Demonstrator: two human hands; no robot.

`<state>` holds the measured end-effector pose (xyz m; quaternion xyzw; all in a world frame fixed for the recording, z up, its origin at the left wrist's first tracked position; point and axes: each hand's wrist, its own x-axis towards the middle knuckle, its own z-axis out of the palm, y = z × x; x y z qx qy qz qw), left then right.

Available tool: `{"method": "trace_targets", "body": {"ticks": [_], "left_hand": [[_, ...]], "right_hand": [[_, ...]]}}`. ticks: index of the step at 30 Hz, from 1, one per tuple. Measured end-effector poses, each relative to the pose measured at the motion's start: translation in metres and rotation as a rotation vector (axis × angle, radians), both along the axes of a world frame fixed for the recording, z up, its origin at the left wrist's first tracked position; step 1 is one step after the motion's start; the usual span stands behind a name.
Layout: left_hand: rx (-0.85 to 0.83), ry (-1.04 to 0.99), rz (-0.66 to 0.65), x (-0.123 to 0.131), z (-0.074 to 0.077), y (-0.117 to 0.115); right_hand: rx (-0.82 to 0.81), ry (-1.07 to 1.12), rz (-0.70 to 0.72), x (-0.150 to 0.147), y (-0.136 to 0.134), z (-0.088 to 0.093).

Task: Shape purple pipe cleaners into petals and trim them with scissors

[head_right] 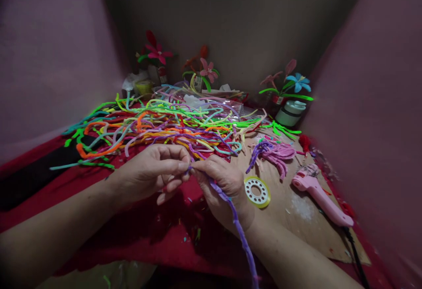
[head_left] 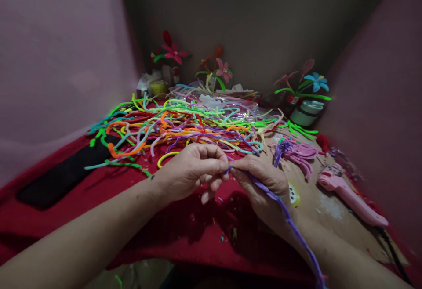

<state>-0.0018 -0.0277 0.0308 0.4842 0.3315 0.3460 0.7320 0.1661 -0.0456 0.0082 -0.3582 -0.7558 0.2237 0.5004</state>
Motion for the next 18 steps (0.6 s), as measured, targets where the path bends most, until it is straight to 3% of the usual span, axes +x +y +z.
{"method": "trace_targets", "body": {"ticks": [7,14,18], "left_hand": [[-0.046,0.109,-0.012,-0.0008,-0.0011,0.0025],[-0.157,0.014,-0.058,-0.0035,-0.0014,0.0059],[-0.160,0.068,-0.115,-0.0046,-0.0018,0.0071]], "right_hand": [[0.059,-0.071,-0.006,0.0000,0.0018,-0.0010],[0.058,-0.089,-0.032,0.0013,-0.0004,0.0019],[0.107,-0.121,-0.008,0.0025,0.0013,0.0000]]}}
